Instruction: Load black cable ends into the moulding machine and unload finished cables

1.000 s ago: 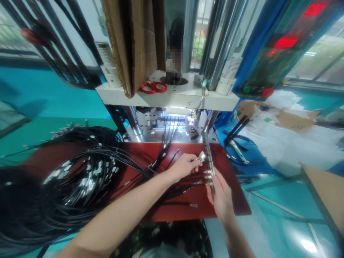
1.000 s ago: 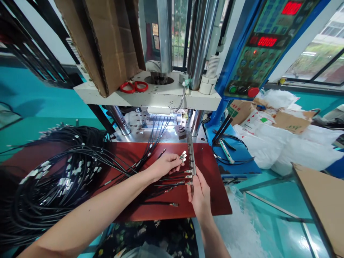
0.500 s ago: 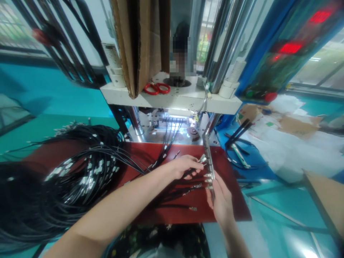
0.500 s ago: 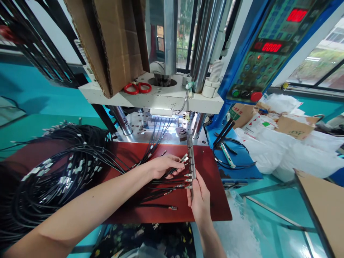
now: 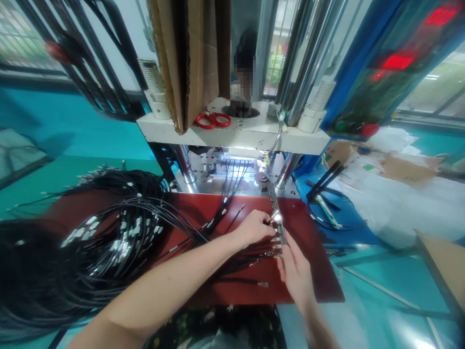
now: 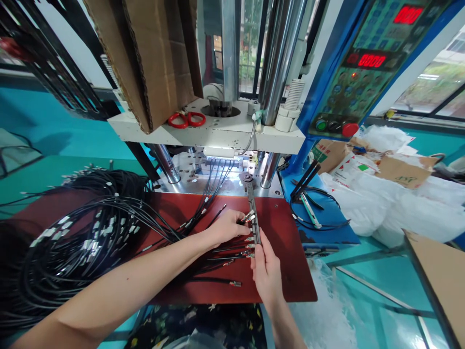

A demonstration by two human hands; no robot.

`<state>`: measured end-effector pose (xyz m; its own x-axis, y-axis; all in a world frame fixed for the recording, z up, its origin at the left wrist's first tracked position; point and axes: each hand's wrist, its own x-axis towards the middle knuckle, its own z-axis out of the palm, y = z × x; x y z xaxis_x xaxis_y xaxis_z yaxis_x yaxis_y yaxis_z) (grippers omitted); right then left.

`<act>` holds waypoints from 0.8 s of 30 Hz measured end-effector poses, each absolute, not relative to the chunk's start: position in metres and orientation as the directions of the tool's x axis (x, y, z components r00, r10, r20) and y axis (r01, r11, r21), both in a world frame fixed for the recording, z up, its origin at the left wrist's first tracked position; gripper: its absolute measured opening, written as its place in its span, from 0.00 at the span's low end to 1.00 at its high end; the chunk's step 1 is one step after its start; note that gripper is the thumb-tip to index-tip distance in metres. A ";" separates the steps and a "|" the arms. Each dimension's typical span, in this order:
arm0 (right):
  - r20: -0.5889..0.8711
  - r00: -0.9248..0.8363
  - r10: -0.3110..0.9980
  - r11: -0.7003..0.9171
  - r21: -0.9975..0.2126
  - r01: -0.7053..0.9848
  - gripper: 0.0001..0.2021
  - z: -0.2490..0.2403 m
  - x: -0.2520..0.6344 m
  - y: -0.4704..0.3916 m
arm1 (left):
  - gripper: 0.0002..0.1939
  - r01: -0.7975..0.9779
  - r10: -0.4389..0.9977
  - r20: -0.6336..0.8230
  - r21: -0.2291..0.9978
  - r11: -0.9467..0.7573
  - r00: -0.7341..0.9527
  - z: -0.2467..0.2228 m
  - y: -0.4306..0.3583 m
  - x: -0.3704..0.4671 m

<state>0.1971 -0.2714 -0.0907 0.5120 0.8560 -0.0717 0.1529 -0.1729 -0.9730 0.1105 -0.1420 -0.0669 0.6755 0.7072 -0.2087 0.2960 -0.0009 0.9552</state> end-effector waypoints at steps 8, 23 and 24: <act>-0.178 0.592 0.786 -0.165 -0.983 -0.076 0.27 -0.084 0.195 -0.271 | 0.15 0.205 0.753 -0.056 0.973 -0.105 0.655 -0.062 -0.134 0.106; -0.190 0.539 0.821 -0.196 -0.979 -0.047 0.29 -0.094 0.202 -0.273 | 0.11 0.392 0.765 -0.042 0.876 -0.282 0.642 -0.059 -0.132 0.110; -0.179 0.530 0.829 -0.202 -0.979 -0.014 0.29 -0.093 0.201 -0.272 | 0.11 0.388 0.768 -0.030 0.875 -0.289 0.640 -0.061 -0.132 0.109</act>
<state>0.2013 -0.2722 -0.0935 0.5298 0.8290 -0.1788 -0.0137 -0.2025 -0.9792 0.1095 -0.1316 -0.0609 0.6397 0.7680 -0.0297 0.3877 -0.2890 0.8753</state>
